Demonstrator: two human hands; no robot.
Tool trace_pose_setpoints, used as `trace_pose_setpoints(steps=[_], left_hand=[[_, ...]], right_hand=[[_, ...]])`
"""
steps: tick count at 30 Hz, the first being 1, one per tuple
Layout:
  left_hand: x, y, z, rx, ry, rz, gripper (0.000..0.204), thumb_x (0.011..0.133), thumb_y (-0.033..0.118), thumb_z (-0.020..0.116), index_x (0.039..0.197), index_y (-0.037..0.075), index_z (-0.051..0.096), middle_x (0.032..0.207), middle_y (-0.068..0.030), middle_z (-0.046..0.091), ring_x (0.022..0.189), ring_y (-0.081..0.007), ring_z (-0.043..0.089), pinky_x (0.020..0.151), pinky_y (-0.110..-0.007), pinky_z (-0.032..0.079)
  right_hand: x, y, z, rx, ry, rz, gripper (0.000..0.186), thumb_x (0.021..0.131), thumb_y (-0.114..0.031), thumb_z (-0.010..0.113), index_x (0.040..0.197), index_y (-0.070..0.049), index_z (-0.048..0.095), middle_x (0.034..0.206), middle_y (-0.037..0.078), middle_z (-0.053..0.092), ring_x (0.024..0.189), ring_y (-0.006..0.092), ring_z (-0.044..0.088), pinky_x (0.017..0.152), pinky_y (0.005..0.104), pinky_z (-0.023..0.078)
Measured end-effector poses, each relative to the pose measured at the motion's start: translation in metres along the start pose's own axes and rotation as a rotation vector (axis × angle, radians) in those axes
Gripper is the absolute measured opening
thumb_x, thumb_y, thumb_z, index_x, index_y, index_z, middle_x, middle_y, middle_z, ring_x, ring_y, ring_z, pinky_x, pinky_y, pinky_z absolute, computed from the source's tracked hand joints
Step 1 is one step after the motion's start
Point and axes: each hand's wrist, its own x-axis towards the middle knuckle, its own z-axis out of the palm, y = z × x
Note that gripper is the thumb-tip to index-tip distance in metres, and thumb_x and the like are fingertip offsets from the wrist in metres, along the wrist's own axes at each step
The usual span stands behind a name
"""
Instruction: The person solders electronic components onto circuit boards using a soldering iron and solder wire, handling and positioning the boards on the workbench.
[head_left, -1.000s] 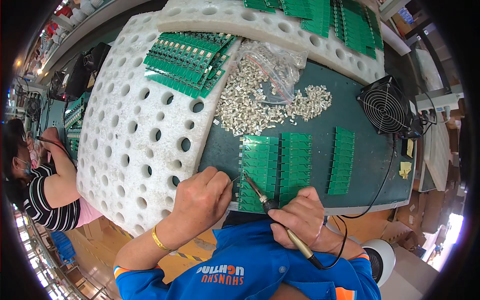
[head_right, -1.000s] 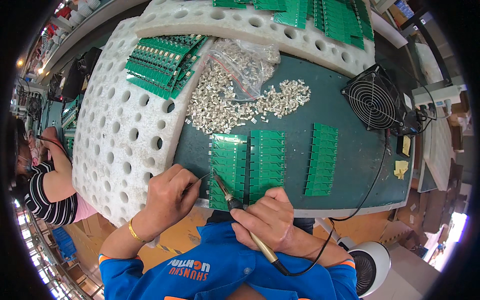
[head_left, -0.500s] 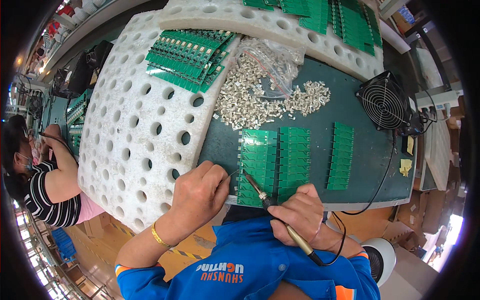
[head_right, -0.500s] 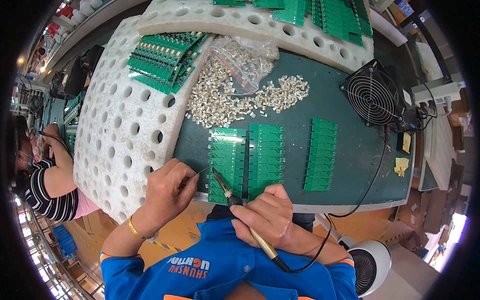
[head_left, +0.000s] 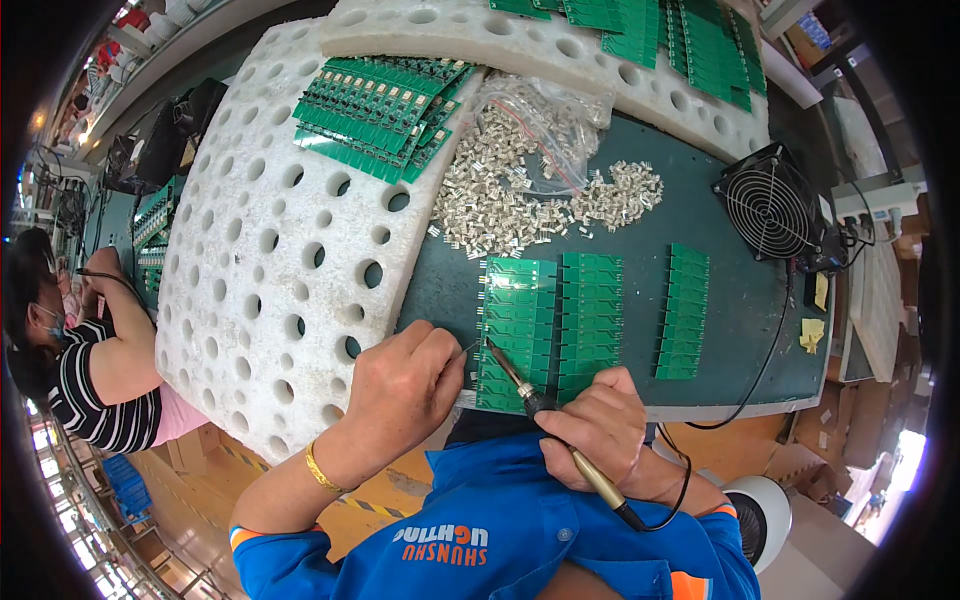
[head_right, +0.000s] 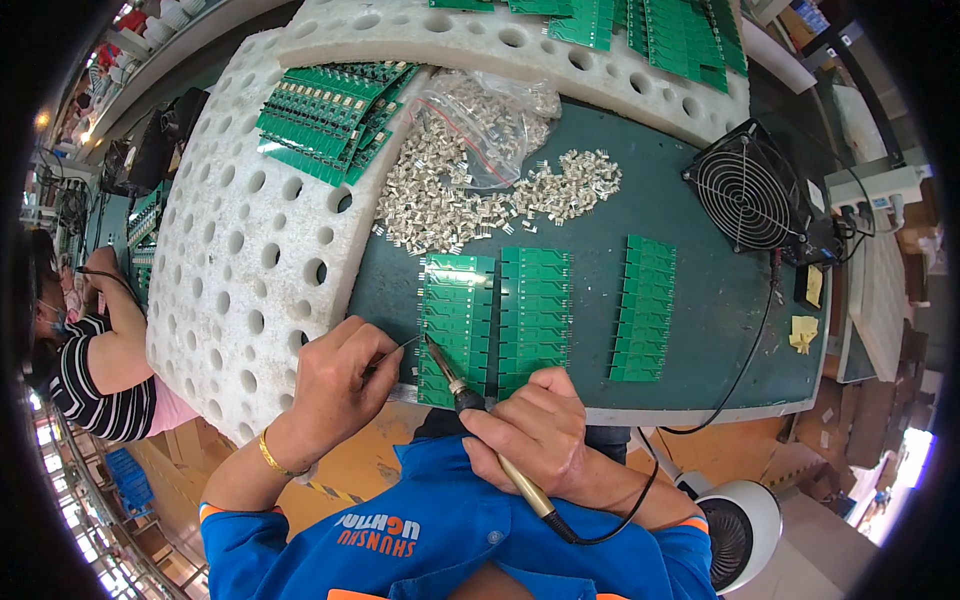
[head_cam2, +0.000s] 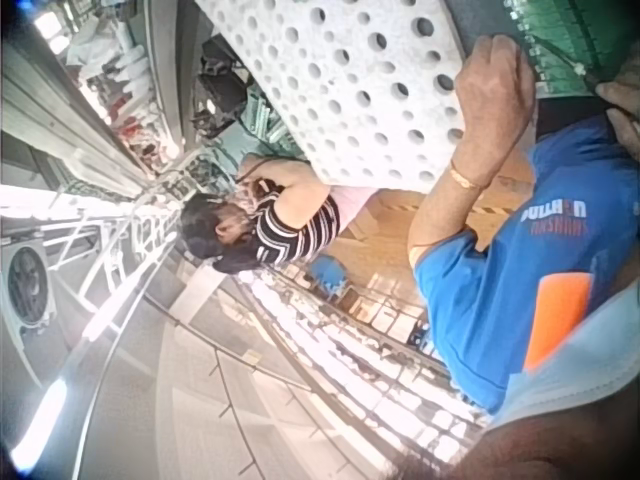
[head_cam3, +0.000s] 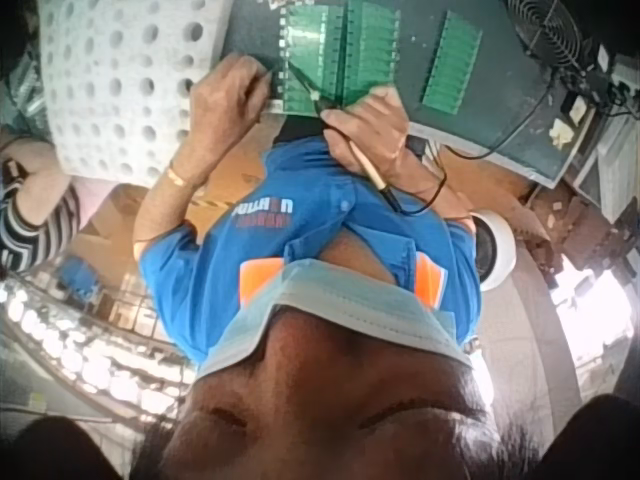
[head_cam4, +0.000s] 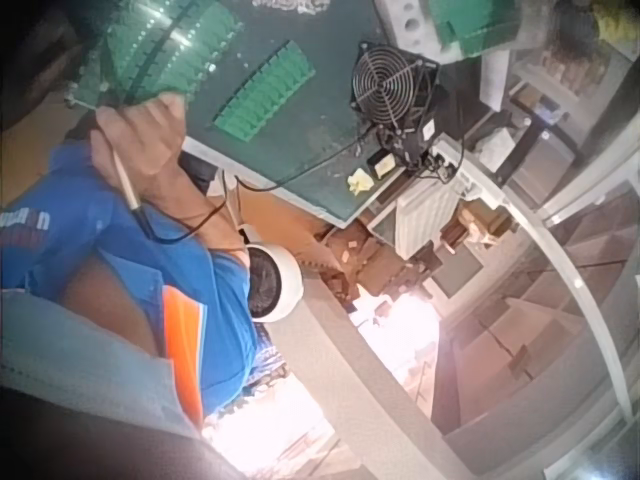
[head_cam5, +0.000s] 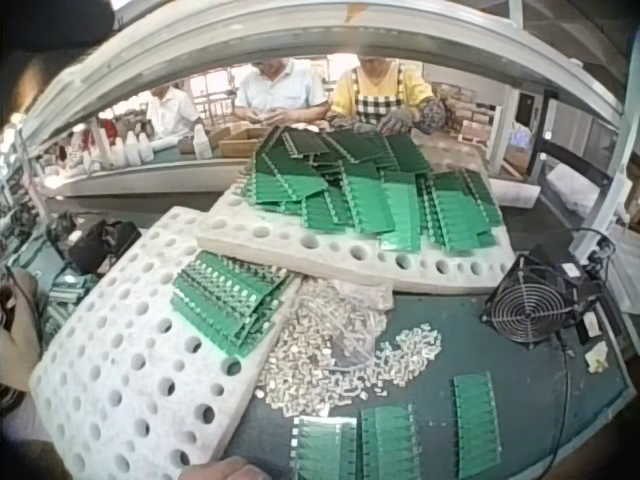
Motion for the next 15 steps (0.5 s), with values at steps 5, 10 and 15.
trace_pose_setpoints(steps=[5, 10, 15], left_hand=[[0.0009, -0.0002, 0.0016, -0.007, 0.008, 0.006, 0.015, 0.077, -0.003, 0.072, 0.077, 0.004, 0.059, 0.070, -0.0101, 0.056, 0.058, -0.0273, 0.058, 0.051, -0.037, 0.045], [0.0017, -0.0005, 0.0036, -0.008, 0.011, 0.014, 0.015, 0.077, -0.003, 0.071, 0.078, 0.004, 0.059, 0.070, -0.0106, 0.056, 0.058, -0.0288, 0.059, 0.052, -0.037, 0.046], [0.0016, -0.0004, 0.0032, 0.002, -0.003, 0.013, 0.013, 0.077, -0.002, 0.071, 0.078, 0.005, 0.059, 0.070, -0.0106, 0.056, 0.058, -0.0288, 0.059, 0.052, -0.038, 0.046]], right_hand=[[-0.0005, -0.0005, 0.0004, -0.002, -0.007, 0.002, 0.029, 0.071, -0.012, 0.078, 0.098, -0.006, 0.068, 0.068, 0.002, 0.061, 0.056, 0.0171, 0.056, 0.063, 0.0337, 0.040], [-0.0004, -0.0001, 0.0008, -0.008, -0.008, 0.003, 0.028, 0.072, -0.013, 0.077, 0.098, -0.006, 0.069, 0.068, 0.003, 0.061, 0.056, 0.0173, 0.055, 0.063, 0.0338, 0.039], [-0.0002, -0.0011, 0.0001, -0.014, -0.008, 0.004, 0.028, 0.072, -0.013, 0.077, 0.098, -0.006, 0.069, 0.068, 0.003, 0.061, 0.055, 0.0173, 0.055, 0.063, 0.0339, 0.039]])
